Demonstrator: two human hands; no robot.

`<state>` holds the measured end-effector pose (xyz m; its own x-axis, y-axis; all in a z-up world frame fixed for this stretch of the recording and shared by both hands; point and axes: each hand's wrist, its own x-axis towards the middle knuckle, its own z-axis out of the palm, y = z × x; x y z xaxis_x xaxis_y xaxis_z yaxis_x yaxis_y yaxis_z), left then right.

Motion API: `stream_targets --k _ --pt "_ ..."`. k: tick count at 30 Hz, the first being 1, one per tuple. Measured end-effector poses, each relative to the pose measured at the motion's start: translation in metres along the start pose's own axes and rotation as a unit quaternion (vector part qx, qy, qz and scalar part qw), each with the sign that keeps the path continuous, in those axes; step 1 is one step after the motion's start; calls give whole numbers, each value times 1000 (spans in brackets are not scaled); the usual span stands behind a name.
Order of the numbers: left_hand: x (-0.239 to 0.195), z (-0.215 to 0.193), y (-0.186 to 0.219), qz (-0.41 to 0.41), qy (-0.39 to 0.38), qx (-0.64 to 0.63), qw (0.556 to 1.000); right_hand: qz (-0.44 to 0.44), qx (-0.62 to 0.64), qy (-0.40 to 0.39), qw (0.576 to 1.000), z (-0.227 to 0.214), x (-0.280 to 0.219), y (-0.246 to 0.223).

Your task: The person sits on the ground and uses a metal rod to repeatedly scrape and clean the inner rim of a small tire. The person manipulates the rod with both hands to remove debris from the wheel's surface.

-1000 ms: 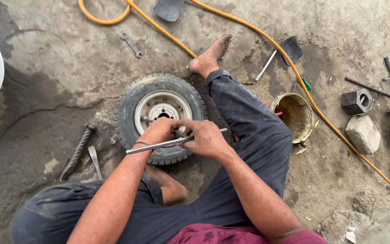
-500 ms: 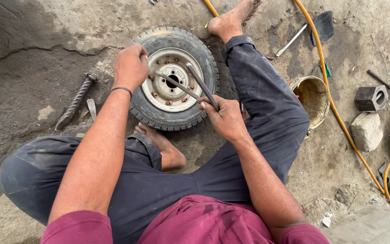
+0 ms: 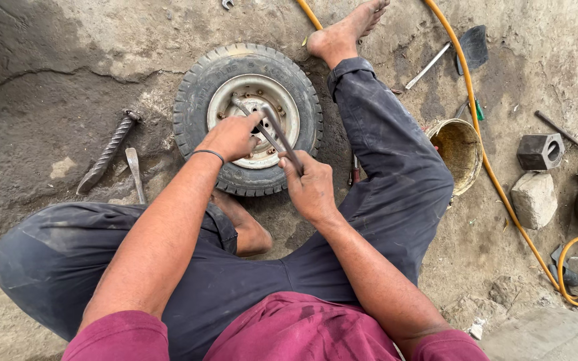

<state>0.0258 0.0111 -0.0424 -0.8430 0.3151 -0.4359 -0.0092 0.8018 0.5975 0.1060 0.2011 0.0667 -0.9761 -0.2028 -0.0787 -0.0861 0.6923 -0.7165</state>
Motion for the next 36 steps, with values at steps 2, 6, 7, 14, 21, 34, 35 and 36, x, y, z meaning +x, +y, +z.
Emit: stream_targets --k 2,6,7,14,21,34,35,36 --pt "2 10 -4 7 16 -40 999 -67 -40 -18 997 2 -5 -2" --pt "9 22 -31 58 70 -74 993 -212 -57 -73 973 4 -8 -7" --pt "12 25 -37 58 84 -66 993 -243 -68 -81 964 6 -8 -9" --pt "11 37 -43 55 127 -47 989 -229 -135 -151 952 19 -13 -15" --pt "6 -26 -1 25 256 -94 962 -112 -176 0 978 -15 79 -42" --pt "-52 -151 50 189 496 163 832 -344 -134 112 923 -15 118 -66" --pt "-54 -150 53 158 470 156 855 -359 -107 133 918 -19 126 -65" --pt "-59 -147 57 116 439 170 874 -339 -125 143 921 -24 135 -61"
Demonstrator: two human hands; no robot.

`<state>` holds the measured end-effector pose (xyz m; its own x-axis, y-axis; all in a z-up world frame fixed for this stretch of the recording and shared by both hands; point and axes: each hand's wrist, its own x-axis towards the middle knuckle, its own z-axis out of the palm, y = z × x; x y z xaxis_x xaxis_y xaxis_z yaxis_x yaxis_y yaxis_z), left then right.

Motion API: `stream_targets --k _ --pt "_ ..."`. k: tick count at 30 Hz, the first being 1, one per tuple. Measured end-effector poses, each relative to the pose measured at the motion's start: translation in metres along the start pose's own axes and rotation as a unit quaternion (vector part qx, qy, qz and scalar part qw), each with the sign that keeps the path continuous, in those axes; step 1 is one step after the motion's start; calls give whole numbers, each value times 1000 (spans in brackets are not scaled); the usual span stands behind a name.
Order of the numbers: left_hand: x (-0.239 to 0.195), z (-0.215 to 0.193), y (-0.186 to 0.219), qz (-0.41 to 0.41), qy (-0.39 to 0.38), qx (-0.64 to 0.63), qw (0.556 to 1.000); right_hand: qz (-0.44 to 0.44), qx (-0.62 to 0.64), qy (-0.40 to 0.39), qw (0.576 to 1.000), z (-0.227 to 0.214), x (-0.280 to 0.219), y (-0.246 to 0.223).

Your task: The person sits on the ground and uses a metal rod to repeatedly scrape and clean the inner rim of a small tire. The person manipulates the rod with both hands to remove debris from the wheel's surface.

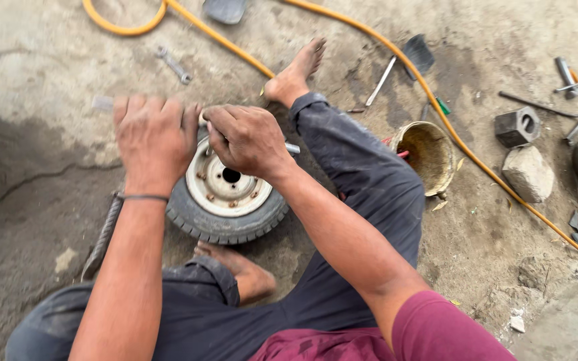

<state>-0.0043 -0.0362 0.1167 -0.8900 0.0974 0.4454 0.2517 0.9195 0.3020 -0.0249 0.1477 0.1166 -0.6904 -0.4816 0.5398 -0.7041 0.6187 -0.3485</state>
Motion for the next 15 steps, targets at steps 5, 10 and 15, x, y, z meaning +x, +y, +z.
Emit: stream_targets --k 5,10,15 --pt "-48 -5 50 -52 -139 9 989 152 2 71 986 26 38 64" --pt "-48 4 50 -106 -191 -74 973 279 -53 155 946 59 2 36" --pt "-28 -34 42 -68 -256 -120 957 163 237 -65 955 23 -1 3"
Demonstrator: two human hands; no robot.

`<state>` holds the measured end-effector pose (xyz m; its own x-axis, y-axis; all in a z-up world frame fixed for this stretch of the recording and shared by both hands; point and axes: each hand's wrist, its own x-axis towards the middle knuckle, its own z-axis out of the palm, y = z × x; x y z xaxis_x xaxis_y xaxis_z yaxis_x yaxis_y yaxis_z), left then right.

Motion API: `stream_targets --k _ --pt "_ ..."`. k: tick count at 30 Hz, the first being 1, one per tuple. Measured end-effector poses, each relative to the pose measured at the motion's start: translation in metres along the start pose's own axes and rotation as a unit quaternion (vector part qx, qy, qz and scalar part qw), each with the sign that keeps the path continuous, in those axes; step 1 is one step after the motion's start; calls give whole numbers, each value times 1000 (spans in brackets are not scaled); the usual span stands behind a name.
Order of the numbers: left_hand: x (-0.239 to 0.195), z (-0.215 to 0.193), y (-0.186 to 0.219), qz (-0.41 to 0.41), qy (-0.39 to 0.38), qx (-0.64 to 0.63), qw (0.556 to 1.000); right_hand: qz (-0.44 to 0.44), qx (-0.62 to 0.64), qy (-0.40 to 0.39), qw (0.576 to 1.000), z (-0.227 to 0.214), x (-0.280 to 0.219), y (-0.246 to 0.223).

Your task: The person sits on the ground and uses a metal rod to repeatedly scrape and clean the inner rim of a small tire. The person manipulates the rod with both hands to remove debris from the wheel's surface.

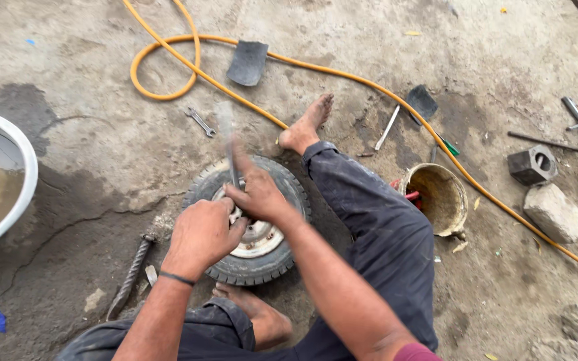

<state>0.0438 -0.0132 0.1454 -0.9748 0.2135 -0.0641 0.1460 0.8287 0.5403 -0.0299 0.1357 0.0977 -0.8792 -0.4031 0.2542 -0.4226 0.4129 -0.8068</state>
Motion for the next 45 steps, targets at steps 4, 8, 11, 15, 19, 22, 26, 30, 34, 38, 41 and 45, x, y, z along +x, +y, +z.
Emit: stream_targets --k 4,8,11,15,19,22,26,30,34,38,41,45 --pt "-2 -22 6 157 253 -55 953 43 -84 -260 961 -39 31 -4" --pt "20 -20 -21 168 393 152 891 -89 -260 -132 952 -34 14 -9" --pt "22 -2 -41 -53 59 127 989 -140 -235 -55 960 -22 7 -8" --pt "13 39 -20 -58 34 62 996 -97 -321 15 942 -13 26 12" --pt "9 46 -5 -32 51 16 998 -54 -335 128 932 -2 30 28" --pt "6 33 -11 -27 12 28 999 -12 -153 102 983 1 15 29" --pt "0 18 -6 -14 177 -76 981 -71 24 -167 983 -16 27 18" --pt "19 -11 -11 68 344 56 935 -26 -161 -303 939 -20 49 -1" --pt "25 -23 -36 -57 219 112 967 -150 -209 -88 962 -10 22 1" --pt "8 -3 -26 -102 66 117 986 -20 -300 94 949 -18 22 25" --pt "6 15 -10 -89 100 86 987 8 -283 213 935 -22 33 41" --pt "9 24 -11 -71 88 31 993 75 -272 321 904 14 9 40"
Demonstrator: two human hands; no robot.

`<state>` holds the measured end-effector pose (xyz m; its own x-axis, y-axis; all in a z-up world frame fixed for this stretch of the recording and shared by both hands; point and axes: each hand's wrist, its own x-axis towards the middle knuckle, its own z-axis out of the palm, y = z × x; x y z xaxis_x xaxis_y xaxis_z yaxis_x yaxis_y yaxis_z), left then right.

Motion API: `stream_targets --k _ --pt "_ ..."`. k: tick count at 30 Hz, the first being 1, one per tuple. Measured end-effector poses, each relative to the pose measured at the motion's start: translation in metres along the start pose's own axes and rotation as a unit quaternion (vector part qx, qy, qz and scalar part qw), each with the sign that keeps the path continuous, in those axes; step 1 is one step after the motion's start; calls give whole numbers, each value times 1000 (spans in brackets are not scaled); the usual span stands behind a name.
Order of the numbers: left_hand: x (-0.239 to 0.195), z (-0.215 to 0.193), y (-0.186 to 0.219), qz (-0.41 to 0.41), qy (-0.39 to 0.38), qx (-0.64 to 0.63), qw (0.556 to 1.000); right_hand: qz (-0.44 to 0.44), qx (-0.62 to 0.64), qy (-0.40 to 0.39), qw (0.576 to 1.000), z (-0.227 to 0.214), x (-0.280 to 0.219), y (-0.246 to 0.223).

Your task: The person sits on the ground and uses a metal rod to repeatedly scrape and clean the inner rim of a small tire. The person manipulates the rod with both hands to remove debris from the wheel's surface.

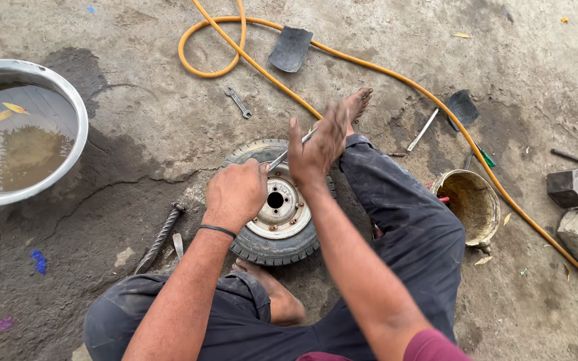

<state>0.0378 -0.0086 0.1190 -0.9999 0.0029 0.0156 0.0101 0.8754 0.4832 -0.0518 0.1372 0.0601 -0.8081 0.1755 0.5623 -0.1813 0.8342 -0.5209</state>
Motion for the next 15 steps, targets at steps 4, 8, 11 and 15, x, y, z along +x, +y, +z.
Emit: stream_targets --k 4,8,11,15 --pt "0 -3 0 26 9 -34 999 45 117 -78 989 -7 -35 -18" --pt "-2 -16 -1 9 67 -86 994 -32 250 -404 879 -21 20 -17" --pt "8 -21 -6 117 201 -94 968 -150 225 -466 842 -42 50 -13" --pt "23 -17 -19 162 250 7 955 -159 216 -367 891 -66 13 -22"
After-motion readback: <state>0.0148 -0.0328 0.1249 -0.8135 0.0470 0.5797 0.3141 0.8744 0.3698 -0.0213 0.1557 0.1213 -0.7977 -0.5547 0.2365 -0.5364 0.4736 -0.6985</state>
